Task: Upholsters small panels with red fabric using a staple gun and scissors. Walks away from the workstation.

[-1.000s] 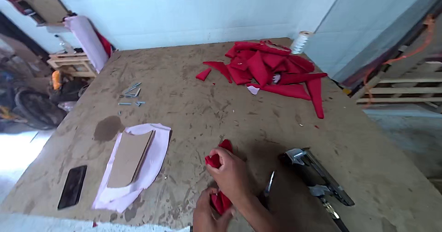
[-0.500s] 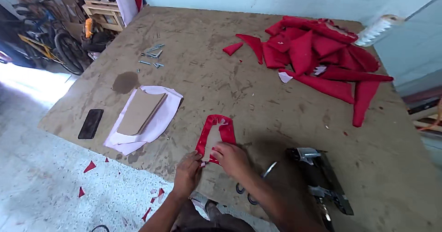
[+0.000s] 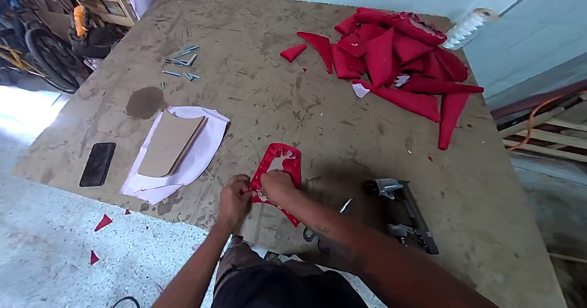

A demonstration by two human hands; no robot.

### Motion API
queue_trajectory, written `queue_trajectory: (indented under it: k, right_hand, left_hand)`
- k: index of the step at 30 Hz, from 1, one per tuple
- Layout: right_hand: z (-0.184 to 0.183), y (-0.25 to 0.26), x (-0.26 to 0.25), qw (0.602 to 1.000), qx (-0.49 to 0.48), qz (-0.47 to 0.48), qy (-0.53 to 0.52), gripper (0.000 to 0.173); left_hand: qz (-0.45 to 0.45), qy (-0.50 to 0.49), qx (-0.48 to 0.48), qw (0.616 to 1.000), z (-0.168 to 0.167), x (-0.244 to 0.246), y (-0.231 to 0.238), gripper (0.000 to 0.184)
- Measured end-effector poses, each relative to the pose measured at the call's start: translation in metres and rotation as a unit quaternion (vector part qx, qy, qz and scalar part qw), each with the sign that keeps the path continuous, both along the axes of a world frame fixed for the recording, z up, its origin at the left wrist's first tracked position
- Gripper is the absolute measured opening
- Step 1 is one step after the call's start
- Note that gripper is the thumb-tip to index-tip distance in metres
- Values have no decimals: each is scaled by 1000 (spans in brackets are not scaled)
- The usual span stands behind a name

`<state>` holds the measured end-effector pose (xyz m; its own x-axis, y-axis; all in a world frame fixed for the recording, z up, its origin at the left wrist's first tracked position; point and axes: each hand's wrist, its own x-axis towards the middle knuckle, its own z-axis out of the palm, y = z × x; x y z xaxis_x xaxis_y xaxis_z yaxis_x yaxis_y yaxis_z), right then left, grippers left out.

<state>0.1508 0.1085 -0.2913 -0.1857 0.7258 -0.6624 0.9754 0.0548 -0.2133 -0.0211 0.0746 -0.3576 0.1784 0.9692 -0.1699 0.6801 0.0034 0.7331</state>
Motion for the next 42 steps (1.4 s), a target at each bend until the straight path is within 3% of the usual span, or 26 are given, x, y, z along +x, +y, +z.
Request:
queue_trajectory:
  k: [4, 6, 8, 11, 13, 16, 20, 22, 25, 27, 29, 31, 34, 42]
  right_hand:
    - [-18, -7, 22, 995, 13, -33, 97, 34]
    - [-19, -20, 50, 964, 40, -144, 220, 32]
    - [-16, -50, 98, 911, 149, -269, 275, 30]
    - [-22, -111, 207, 837, 342, -396, 159, 38]
    - [-31, -149, 265, 813, 357, -457, 59, 55]
    - [-48, -171, 291, 831, 303, -466, -12, 82]
    - [-56, -155, 289, 853, 263, -448, -46, 85]
    - [-35, -145, 276, 851, 213, -475, -73, 79]
    - [15, -149, 226, 818, 146, -550, -77, 52]
    - [46, -158, 158, 814, 135, -565, 2, 39]
    - [63, -163, 71, 833, 173, -521, 71, 32]
    - [58, -156, 0, 861, 213, -453, 88, 32]
    - [31, -135, -56, 877, 221, -417, 89, 34]
    - [14, -115, -70, 903, 176, -387, 60, 37]
  left_hand:
    - [-31, 65, -150, 986, 16, -6, 29, 29]
    - [-58, 73, -171, 981, 17, -6, 40, 32]
    - [-71, 73, -184, 978, 18, -4, 47, 33]
    - [-82, 71, -191, 976, 18, -5, 50, 33]
    - [-99, 87, -191, 973, 20, -5, 53, 35]
    - [-158, 143, -188, 959, 22, -4, 65, 45]
    - [-250, 178, -162, 938, 13, -10, 78, 42]
    - [-289, 182, -167, 925, 13, -11, 85, 40]
    - [-312, 177, -183, 915, 8, -10, 92, 42]
    - [-312, 168, -211, 911, 9, -14, 96, 45]
    - [-317, 152, -225, 909, 10, -16, 100, 46]
    - [-333, 147, -244, 899, 12, -15, 106, 47]
    - [-353, 139, -263, 887, 9, -17, 111, 49]
    - [-354, 117, -278, 885, -1, -19, 114, 44]
